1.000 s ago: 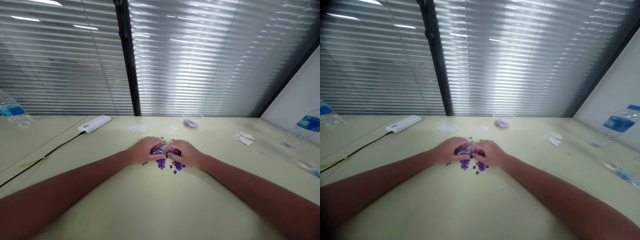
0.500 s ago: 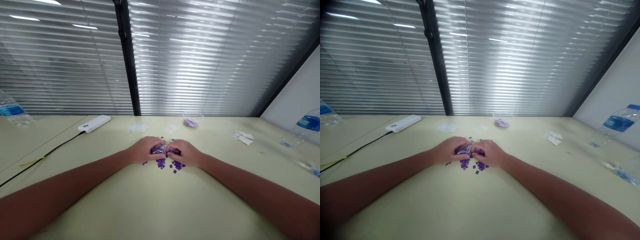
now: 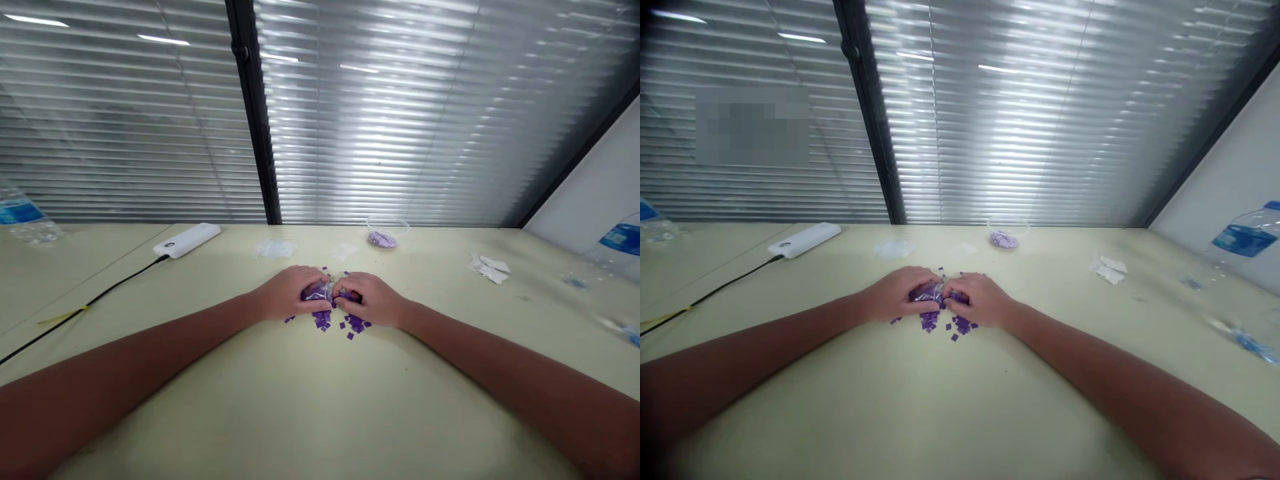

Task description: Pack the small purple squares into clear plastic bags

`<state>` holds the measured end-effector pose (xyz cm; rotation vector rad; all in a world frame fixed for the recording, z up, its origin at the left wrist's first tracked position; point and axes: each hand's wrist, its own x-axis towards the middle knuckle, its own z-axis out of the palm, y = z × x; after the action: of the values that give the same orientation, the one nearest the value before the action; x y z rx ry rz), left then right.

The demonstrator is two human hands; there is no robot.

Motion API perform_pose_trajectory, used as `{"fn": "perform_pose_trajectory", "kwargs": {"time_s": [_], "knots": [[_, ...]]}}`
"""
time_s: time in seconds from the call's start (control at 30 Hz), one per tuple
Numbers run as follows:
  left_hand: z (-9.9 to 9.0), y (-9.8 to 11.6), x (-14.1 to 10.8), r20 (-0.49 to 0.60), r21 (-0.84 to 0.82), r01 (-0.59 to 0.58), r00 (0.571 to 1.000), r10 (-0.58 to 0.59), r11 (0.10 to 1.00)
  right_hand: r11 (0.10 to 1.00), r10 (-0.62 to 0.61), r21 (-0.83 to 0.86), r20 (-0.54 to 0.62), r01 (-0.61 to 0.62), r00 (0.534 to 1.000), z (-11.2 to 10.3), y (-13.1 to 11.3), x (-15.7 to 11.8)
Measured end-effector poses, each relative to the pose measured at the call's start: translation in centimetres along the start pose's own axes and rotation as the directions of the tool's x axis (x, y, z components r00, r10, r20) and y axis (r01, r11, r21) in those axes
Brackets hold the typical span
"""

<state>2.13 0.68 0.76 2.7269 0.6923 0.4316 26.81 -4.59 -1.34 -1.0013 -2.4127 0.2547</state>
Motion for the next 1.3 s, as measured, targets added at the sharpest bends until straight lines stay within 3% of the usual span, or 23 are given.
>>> {"fn": "perform_pose_trajectory", "kwargs": {"time_s": [1.3], "knots": [[0.10,-0.02,0.23,0.009,0.016,-0.020,1.000,0.020,1.000,1.000,-0.004,0.026,-0.011,0.005,1.000,-0.37,-0.24,-0.05]]}}
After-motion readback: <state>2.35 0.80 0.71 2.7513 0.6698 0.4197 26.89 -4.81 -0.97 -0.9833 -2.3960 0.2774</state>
